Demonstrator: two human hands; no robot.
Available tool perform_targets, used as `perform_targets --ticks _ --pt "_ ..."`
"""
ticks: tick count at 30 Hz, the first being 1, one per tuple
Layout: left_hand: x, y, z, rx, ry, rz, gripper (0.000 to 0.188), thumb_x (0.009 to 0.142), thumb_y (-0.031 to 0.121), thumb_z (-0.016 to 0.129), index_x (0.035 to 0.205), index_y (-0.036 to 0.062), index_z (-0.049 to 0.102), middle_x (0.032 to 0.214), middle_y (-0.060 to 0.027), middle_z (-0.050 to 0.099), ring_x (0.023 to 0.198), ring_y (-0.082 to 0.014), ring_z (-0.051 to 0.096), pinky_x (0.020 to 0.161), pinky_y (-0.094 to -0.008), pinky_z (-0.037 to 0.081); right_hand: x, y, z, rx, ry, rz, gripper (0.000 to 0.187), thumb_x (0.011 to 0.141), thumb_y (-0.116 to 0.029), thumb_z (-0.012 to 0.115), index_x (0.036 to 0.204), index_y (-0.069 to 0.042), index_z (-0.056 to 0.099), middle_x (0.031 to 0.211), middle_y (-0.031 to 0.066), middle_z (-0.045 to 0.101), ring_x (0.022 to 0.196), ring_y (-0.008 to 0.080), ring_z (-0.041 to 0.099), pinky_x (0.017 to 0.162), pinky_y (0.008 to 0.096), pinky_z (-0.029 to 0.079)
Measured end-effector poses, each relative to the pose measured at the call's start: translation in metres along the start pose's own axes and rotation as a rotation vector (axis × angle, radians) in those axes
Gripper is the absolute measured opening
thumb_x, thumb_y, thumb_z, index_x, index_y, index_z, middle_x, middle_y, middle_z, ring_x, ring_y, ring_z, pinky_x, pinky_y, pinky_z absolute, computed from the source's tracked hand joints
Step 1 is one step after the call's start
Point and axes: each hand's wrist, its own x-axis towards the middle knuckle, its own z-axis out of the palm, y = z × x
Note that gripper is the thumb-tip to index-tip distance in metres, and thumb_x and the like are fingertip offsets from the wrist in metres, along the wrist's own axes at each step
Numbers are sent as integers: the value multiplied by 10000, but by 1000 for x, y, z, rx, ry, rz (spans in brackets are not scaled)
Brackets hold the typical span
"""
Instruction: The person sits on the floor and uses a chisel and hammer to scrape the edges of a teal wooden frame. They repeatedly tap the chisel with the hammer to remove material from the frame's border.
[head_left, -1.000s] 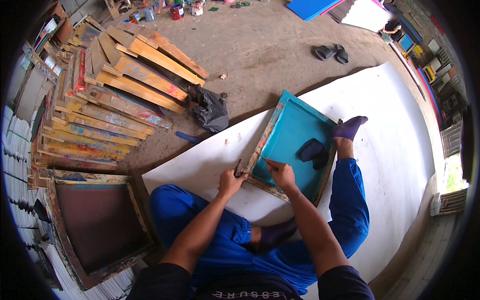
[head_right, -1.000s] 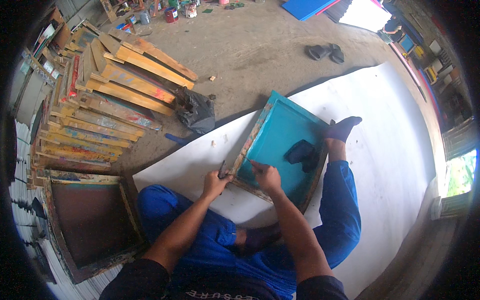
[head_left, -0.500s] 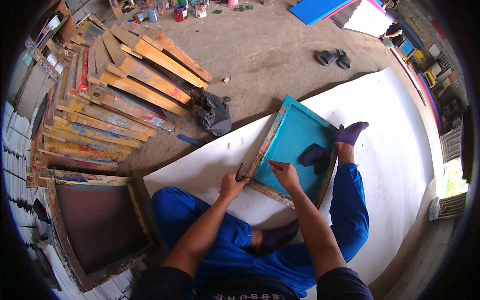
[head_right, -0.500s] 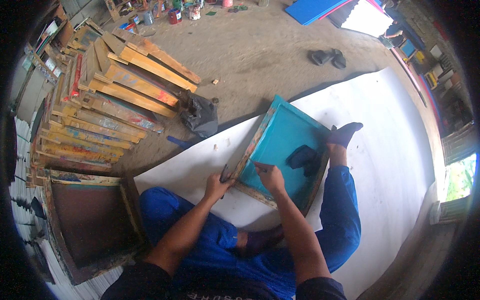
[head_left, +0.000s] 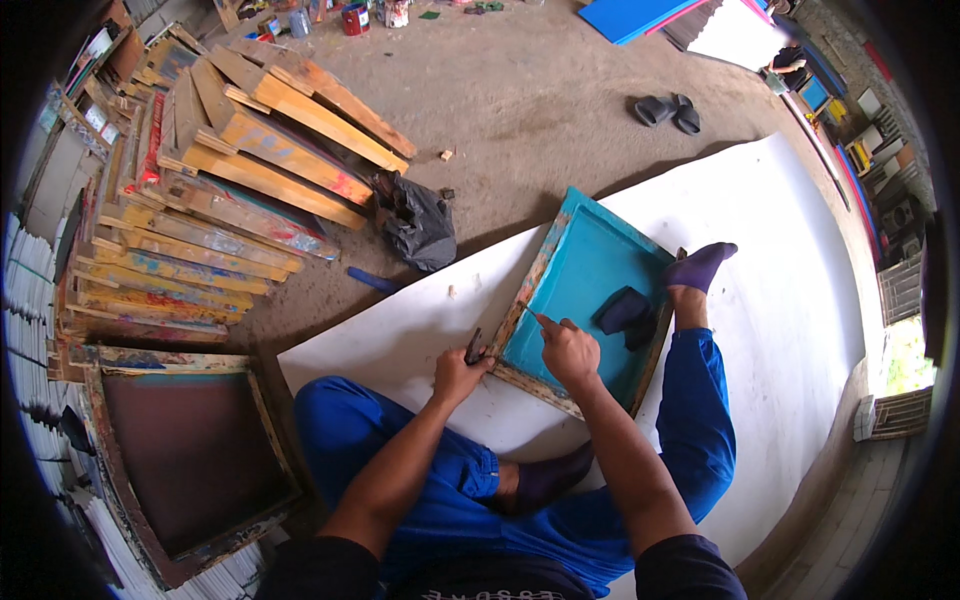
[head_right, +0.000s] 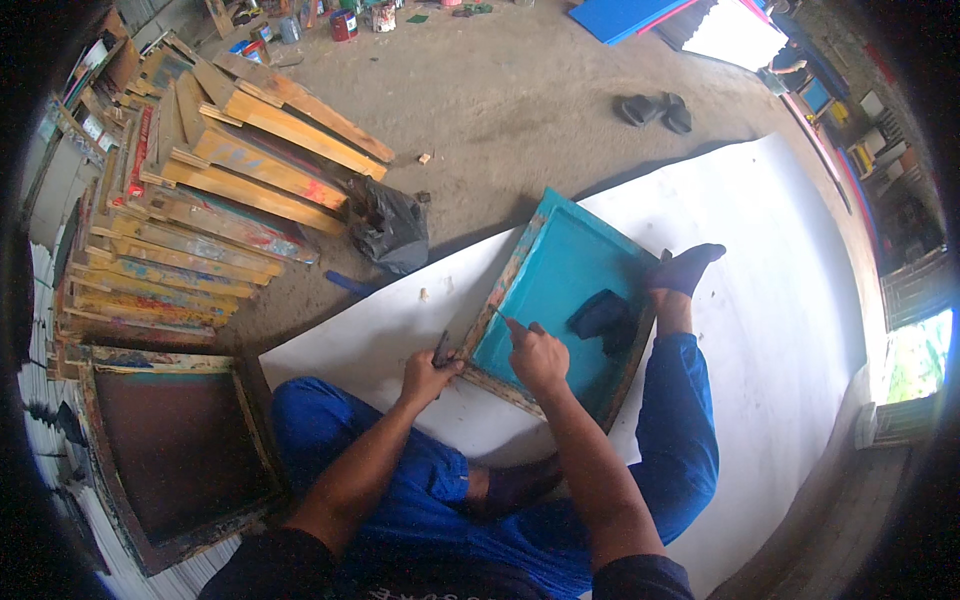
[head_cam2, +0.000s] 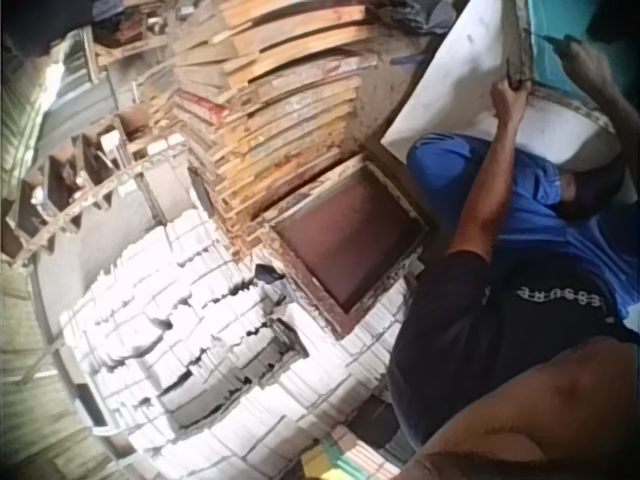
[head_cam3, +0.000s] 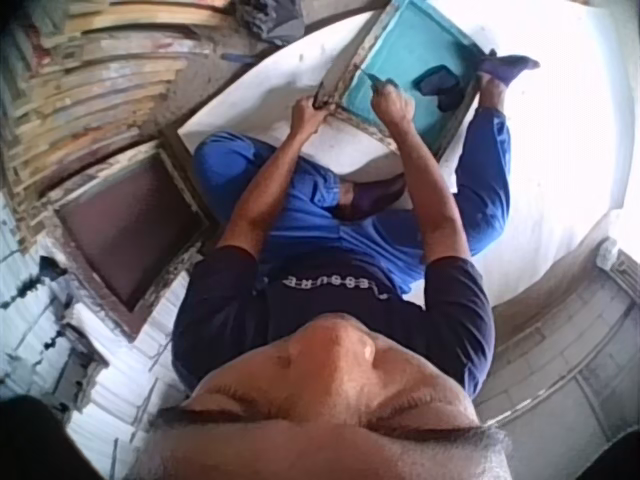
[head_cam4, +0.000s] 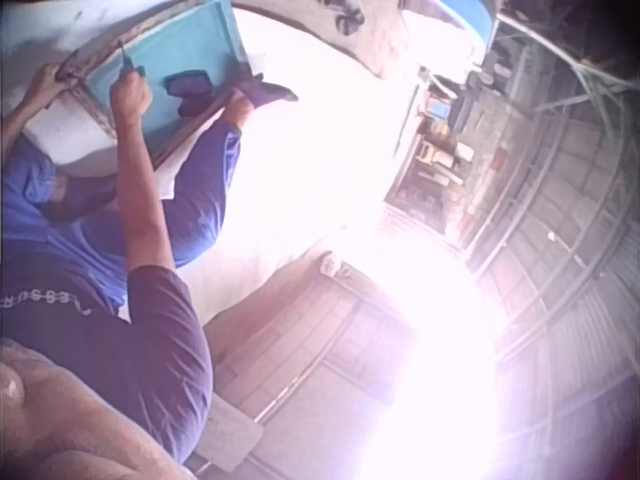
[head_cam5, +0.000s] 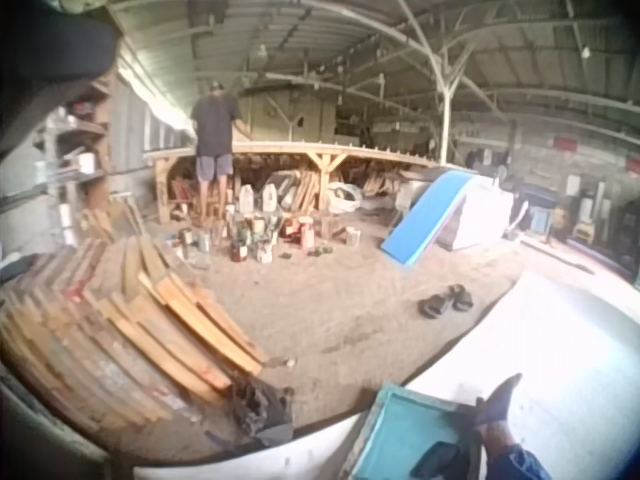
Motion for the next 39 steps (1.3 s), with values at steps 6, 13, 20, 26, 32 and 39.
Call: perform_targets --ticks 6,13,20,26,32,39 --pt "2 -3 4 -49 10 -36 250 837 184 834 999 13 751 612 -89 692 541 -168 682 546 -326 526 2 -14 5 -143 -106 54 336 936 -217 631 1262 -257 700 957 127 697 838 359 721 716 472 584" --pt "0 4 -1 62 11 -4 274 836 206 835 1013 12 755 604 -101 686 545 -181 697 560 -340 535 2 15 24 274 -27 107 310 936 -234 663 1236 -256 739 917 130 703 813 361 705 719 478 567" --pt "2 1 1 68 6 -32 320 834 209 837 1064 1 758 618 -108 695 558 -181 705 569 -334 542 1 26 27 90 11 -22 311 942 -233 656 1241 -254 739 930 161 733 806 374 719 756 469 578" --pt "1 5 0 16 2 -24 319 839 215 834 1058 -4 754 627 -112 699 562 -181 706 566 -328 541 11 31 31 436 -50 99 310 950 -241 649 1244 -281 737 941 178 738 857 379 721 766 472 574" --pt "1 8 -2 108 -12 24 295 839 195 833 1028 -13 746 626 -113 694 557 -176 705 565 -330 546 7 28 19 156 -82 44 307 964 -262 647 1259 -277 730 966 182 740 890 388 716 802 472 569" --pt "0 7 -1 24 -1 -5 307 839 208 833 1035 -11 744 625 -105 688 556 -173 700 549 -333 539 19 45 33 486 -106 43 289 972 -308 649 1245 -292 739 1019 183 744 934 393 716 821 462 566"
